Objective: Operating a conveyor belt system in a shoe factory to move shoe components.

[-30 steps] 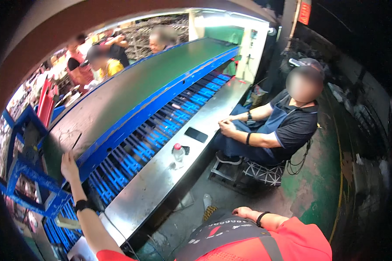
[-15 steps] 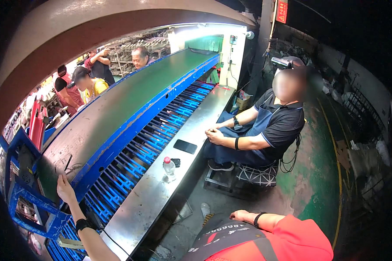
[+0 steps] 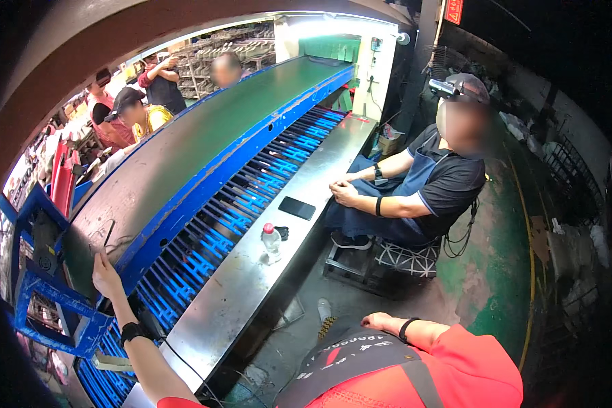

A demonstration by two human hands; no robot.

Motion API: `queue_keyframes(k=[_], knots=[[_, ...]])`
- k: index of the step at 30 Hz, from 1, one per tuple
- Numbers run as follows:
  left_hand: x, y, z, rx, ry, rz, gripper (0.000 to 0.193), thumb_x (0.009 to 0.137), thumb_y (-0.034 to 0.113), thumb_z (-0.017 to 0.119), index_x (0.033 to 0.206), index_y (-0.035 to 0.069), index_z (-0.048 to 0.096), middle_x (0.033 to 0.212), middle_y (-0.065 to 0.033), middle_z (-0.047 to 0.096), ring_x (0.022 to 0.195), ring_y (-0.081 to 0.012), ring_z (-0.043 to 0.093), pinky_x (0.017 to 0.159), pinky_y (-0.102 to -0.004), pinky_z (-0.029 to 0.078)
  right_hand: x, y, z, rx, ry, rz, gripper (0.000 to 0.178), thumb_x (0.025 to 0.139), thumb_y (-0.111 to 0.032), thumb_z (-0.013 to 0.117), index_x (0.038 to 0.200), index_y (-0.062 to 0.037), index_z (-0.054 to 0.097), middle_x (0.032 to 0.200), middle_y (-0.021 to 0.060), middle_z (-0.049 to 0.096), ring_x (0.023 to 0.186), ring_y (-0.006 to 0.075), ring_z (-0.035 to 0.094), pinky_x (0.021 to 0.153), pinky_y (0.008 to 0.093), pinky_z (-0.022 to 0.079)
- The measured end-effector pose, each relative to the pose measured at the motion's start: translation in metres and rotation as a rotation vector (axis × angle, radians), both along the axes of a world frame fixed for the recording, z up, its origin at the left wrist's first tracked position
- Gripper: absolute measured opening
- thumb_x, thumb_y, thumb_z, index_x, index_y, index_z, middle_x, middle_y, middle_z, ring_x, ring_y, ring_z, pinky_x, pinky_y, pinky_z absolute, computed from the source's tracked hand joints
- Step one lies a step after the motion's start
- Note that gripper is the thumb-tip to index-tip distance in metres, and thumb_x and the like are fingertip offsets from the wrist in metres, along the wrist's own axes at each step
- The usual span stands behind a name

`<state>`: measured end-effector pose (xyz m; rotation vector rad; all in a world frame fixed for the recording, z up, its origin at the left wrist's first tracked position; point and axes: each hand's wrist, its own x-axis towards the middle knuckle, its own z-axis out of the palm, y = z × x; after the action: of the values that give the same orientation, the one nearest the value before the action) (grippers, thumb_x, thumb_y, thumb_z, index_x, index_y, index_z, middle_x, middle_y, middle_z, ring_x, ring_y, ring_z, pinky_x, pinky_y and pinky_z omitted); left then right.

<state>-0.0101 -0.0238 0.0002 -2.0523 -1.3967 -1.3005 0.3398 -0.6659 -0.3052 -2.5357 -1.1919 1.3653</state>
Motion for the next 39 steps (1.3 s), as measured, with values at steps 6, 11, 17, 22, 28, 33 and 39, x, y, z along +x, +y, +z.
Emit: queue_keyframes(k=[6, 11, 17, 22, 28, 33, 39], knots=[[0.005, -0.004, 0.006, -0.056, 0.005, 0.049, 0.033, 0.095, 0.035, 0.049, 0.086, 0.006, 0.061, 0.077, -0.021, 0.061, 0.066, -0.0416, 0.057, 0.056, -0.0474, 0.045, 0.0, 0.005, 0.005, -0.05, 0.072, 0.067, 0.048, 0.091, -0.049, 0.044, 0.122, -0.0155, 0.059, 0.117, 0.0136, 0.062, 0.113, 0.0311, 0.056, 0.094, 0.0411, 0.043], [-0.015, 0.006, -0.004, -0.072, -0.016, 0.048, 0.034, 0.096, 0.034, 0.048, 0.086, 0.004, 0.061, 0.076, -0.0204, 0.062, 0.065, -0.04, 0.059, 0.055, -0.0459, 0.046, -0.006, 0.019, 0.024, -0.129, 0.195, 0.024, 0.059, 0.092, -0.055, 0.04, 0.13, -0.0126, 0.052, 0.131, 0.0147, 0.053, 0.124, 0.0324, 0.047, 0.102, 0.0425, 0.036], [0.004, -0.001, 0.002, -0.004, -0.004, -0.015, 0.036, 0.096, 0.037, 0.047, 0.087, 0.006, 0.061, 0.077, -0.0192, 0.064, 0.064, -0.0395, 0.06, 0.054, -0.0464, 0.046, -0.008, 0.015, 0.018, -0.177, 0.206, 0.007, 0.06, 0.091, -0.056, 0.041, 0.132, -0.0126, 0.05, 0.134, 0.0147, 0.051, 0.126, 0.0326, 0.044, 0.103, 0.0434, 0.036], [0.005, -0.013, 0.008, -0.004, -0.028, -0.005, 0.035, 0.097, 0.037, 0.046, 0.085, 0.006, 0.058, 0.073, -0.0199, 0.061, 0.063, -0.0398, 0.058, 0.052, -0.0465, 0.044, -0.014, 0.013, 0.026, -0.148, 0.183, 0.005, 0.058, 0.089, -0.056, 0.044, 0.131, -0.0166, 0.051, 0.132, 0.014, 0.052, 0.122, 0.0335, 0.048, 0.1, 0.0446, 0.038], [0.002, -0.005, 0.001, -0.002, 0.003, -0.011, 0.034, 0.097, 0.037, 0.045, 0.086, 0.007, 0.059, 0.076, -0.0186, 0.063, 0.064, -0.0396, 0.059, 0.053, -0.0472, 0.045, -0.029, 0.006, 0.018, -0.087, 0.042, 0.052, 0.058, 0.085, -0.057, 0.052, 0.127, -0.0177, 0.054, 0.126, 0.0153, 0.056, 0.118, 0.0342, 0.051, 0.095, 0.0449, 0.043], [-0.003, -0.013, 0.006, 0.044, 0.013, -0.058, 0.034, 0.097, 0.036, 0.045, 0.085, 0.007, 0.059, 0.076, -0.0185, 0.063, 0.064, -0.0399, 0.059, 0.054, -0.0474, 0.045, -0.031, 0.005, 0.023, 0.001, -0.053, 0.036, 0.053, 0.08, -0.053, 0.062, 0.117, -0.015, 0.059, 0.115, 0.0155, 0.058, 0.108, 0.0334, 0.056, 0.089, 0.0433, 0.047], [0.002, -0.005, 0.001, 0.086, -0.017, -0.027, 0.033, 0.097, 0.037, 0.046, 0.089, 0.008, 0.062, 0.077, -0.018, 0.063, 0.067, -0.0387, 0.061, 0.055, -0.0469, 0.046, -0.028, 0.012, -0.009, -0.096, 0.039, 0.114, 0.051, 0.079, -0.051, 0.064, 0.109, -0.0103, 0.061, 0.103, 0.0143, 0.066, 0.102, 0.0314, 0.06, 0.085, 0.0421, 0.047]])
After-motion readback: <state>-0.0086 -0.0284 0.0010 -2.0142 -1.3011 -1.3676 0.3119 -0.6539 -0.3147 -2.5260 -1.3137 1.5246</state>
